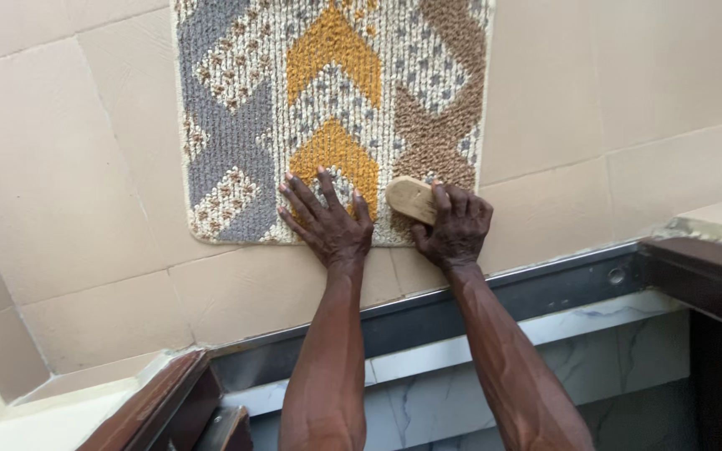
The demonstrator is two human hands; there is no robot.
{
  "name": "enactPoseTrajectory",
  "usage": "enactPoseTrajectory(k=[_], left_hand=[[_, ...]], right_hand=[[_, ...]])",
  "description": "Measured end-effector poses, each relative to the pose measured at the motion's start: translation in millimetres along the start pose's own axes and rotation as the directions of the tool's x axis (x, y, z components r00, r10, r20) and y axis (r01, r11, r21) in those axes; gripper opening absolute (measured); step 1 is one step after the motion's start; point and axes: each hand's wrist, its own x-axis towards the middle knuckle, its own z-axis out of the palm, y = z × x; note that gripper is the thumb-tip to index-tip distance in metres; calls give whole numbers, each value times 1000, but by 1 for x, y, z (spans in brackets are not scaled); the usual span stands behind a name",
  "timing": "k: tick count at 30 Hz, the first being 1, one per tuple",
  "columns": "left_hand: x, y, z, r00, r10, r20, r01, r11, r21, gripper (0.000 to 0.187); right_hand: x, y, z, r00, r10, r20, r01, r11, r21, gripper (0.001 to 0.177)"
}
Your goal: The person cleans a small rug by holding it in place with one hand and brushing it with a wooden brush.
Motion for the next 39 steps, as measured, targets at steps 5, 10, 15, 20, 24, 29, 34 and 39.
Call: enactPoseTrajectory(k=[5, 10, 15, 20, 24, 29, 34, 39], left_hand=[[-4, -2, 5, 999, -33, 14, 32, 999, 33, 74], [-33, 7, 19, 972, -216, -96, 220, 975, 39, 62], [-69, 24, 24, 895, -374, -244, 353, 927, -125, 80], [-84, 38, 14, 890, -447, -92, 450, 893, 8, 87], [-78, 40, 3, 897, -438, -58, 440, 898, 16, 94], [-78, 39, 2, 887, -461, -13, 462, 887, 33, 94], [-77, 41, -1, 886, -463, -39, 464, 885, 37, 93], [-77, 39, 1, 887, -462, -26, 462, 887, 19, 96]], right_hand=[[1, -2, -1, 1000, 5, -1, -5, 1000, 8, 78], [3, -2, -2, 999, 15, 28, -15, 1000, -2, 79], [4, 1, -3, 999, 13, 48, -14, 1000, 28, 80], [3, -1, -4, 999, -10, 53, 11, 1000, -6, 79], [3, -1, -1, 999, -24, 30, 24, 1000, -5, 80], [-3, 5, 1, 999, -44, 22, 43, 998, 37, 81], [-2, 7, -1, 998, -61, -4, 61, 996, 66, 83], [-11, 8, 0, 996, -81, -48, 87, 987, 136, 78]])
